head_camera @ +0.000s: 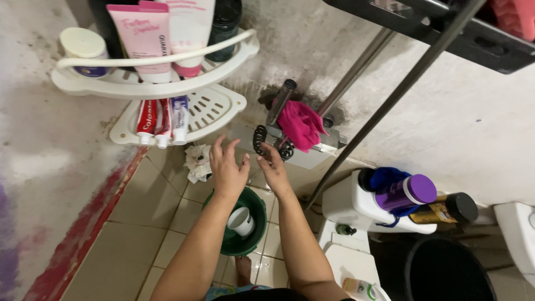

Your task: Organizing toiletries and bathroom products by moving them from a sink area and a bucket onto a corner shelf unit.

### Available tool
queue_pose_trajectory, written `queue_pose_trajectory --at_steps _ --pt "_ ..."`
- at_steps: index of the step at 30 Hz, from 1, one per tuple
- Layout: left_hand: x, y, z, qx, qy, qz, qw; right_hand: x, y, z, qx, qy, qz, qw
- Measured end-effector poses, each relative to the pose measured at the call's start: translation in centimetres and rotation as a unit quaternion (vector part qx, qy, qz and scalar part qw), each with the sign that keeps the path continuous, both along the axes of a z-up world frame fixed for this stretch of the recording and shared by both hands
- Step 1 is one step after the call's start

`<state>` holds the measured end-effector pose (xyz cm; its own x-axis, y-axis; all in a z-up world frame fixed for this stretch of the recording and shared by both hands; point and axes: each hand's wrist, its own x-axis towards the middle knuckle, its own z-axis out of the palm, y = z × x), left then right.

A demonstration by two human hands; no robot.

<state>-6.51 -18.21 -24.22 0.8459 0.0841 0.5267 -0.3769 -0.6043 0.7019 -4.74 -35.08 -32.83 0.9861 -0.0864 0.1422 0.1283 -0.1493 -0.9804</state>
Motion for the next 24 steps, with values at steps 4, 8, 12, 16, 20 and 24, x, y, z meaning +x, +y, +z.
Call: queue_pose_trajectory --at_steps 4,8,12,16,20,24 --pt "0.1 -1.1 -0.4 -0.005 0.01 -0.002 1.0 -0.2 -1.5 -0.7 0.019 0.006 -0.017 1.0" --pt "-0.2 -1.5 -0.1 -0.019 0.016 -0.009 1.0 -0.6 -1.8 0.3 0.035 0.007 -0.023 0.999" --pt "-0.3 -0.8 0.2 -0.022 0.009 -0.005 1.0 -0.4 -0.8 1.1 0.036 0.013 -0.001 0.999" --pt "-0.7 1.4 1.8 -0.017 0.001 0.014 1.0 0.8 1.3 1.2 0.042 0.011 0.03 0.999" --pt "-1.0 4.9 5.4 -0.057 -0.089 0.049 0.993 2.6 3.7 4.5 0.007 -0.041 0.052 0.998" --pt "-1.0 8.5 11.4 -0.09 -0.182 0.093 0.975 4.1 6.5 13.8 -0.029 -0.198 0.005 0.98"
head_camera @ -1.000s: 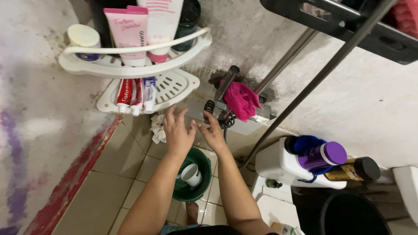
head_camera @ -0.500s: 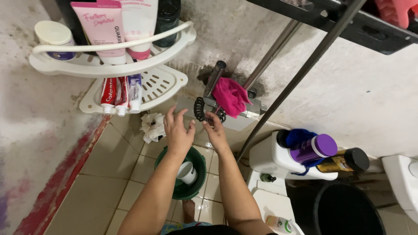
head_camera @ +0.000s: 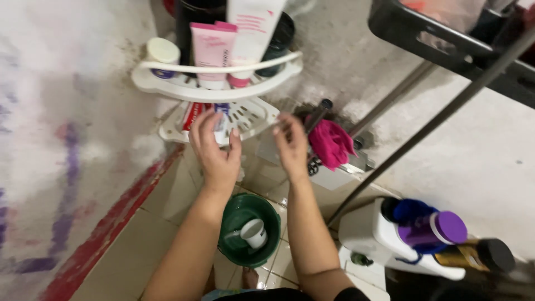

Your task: Organizing toiletries and bathroom products by moving them from a sink area and a bucket onto a corner shelf unit.

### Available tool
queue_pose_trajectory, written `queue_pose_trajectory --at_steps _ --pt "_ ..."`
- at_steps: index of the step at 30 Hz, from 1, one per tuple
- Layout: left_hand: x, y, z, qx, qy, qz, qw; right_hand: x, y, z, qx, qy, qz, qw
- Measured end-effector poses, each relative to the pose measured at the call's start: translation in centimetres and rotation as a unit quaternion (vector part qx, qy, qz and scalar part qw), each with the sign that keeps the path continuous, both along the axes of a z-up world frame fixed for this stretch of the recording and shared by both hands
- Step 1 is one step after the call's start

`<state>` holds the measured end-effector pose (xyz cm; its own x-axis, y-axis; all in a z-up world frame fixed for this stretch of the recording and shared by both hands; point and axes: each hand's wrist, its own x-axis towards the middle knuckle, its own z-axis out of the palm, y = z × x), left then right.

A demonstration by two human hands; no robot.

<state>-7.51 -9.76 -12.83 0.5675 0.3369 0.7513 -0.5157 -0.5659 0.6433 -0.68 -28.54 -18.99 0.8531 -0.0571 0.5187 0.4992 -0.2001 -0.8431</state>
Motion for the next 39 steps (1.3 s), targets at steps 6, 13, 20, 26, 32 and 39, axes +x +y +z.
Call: queue_pose_trajectory --at_steps 6,13,20,26,32,39 --pt "2.7 0.5 6.2 0.055 -0.022 0.012 0.998 3.5 2.2 13.0 -0.092 -0.181 -0.133 0.97" --pt "4.9 -0.4 8.1 0.185 0.003 0.038 0.982 8.0 3.0 16.8 -0.134 -0.188 -0.069 0.971" --pt "7.5 -0.7 6.7 0.212 -0.026 0.089 0.973 8.3 2.6 17.4 -0.173 -0.164 -0.01 0.971" --pt "8.5 0.0 5.6 0.217 0.003 0.104 0.971 9.0 1.4 17.3 -0.17 -0.166 0.04 0.971" --pt "8.4 1.0 6.0 0.229 0.003 0.111 0.967 9.5 0.8 17.3 -0.186 -0.155 0.054 0.969" --pt "8.2 1.4 7.1 0.164 -0.03 0.12 0.979 8.2 3.3 19.4 -0.123 -0.241 0.046 0.962"
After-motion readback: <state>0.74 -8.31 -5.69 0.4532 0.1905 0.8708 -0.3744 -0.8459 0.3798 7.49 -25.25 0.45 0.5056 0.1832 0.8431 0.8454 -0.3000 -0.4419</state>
